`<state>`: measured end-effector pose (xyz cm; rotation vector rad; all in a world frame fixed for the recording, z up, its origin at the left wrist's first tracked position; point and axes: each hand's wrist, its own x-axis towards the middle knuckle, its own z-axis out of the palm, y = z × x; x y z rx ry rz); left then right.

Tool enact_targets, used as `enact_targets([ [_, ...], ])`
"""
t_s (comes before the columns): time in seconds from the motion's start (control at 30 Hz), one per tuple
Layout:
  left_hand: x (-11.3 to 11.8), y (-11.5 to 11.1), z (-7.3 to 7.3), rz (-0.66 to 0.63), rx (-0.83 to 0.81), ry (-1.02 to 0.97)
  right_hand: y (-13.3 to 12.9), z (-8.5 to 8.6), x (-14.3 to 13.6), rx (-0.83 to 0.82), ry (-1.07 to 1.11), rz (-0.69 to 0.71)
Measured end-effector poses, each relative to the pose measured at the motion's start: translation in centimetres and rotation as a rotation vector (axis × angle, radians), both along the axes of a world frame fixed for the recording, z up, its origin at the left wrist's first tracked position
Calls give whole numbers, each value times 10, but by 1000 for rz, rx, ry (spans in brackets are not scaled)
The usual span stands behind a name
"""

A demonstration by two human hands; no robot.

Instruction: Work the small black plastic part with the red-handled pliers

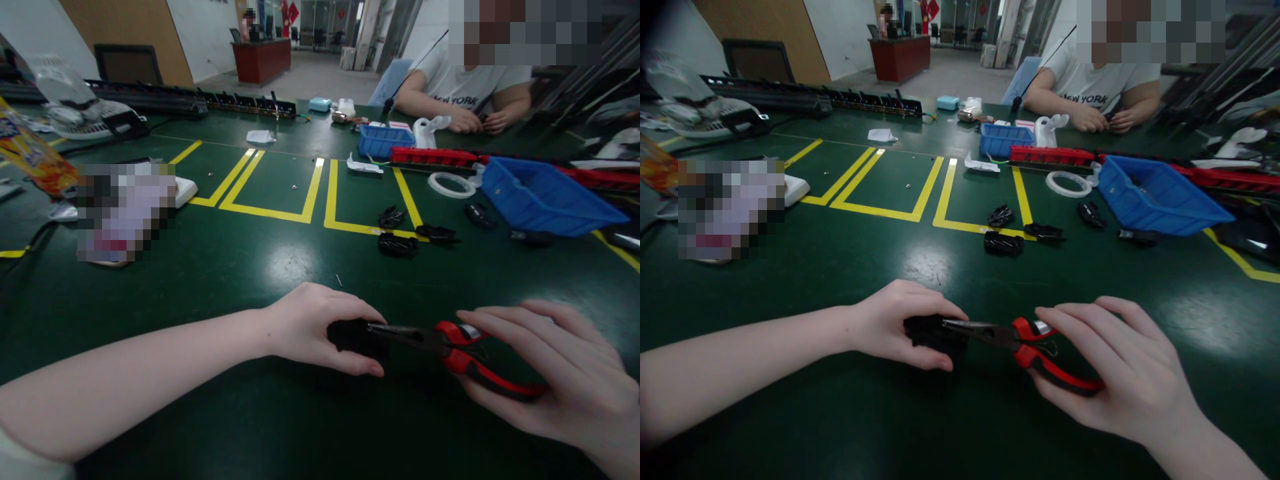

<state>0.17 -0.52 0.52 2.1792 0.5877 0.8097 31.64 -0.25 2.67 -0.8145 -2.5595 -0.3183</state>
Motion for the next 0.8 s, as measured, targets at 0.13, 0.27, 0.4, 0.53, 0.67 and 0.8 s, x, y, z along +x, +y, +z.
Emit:
enact_targets([
  [0.13, -1, 0, -1, -12, -9, 5, -2, -1, -2, -18, 13, -15],
  [0.27, -1, 2, -1, -28, -19, 39, -2, -3, -4, -28, 24, -4],
  [0.4, -1, 2, 0, -46, -50, 61, -1, -5, -4, -36, 18, 0],
  [0.53, -1, 1, 0, -44, -56, 59, 0, -4, -2, -29, 0, 7],
  [0.67, -1, 1, 0, -42, -52, 45, 2, -2, 1, -6, -8, 14],
  [0.8, -1, 2, 1, -46, -53, 33, 2, -1, 0, 7, 3, 8],
])
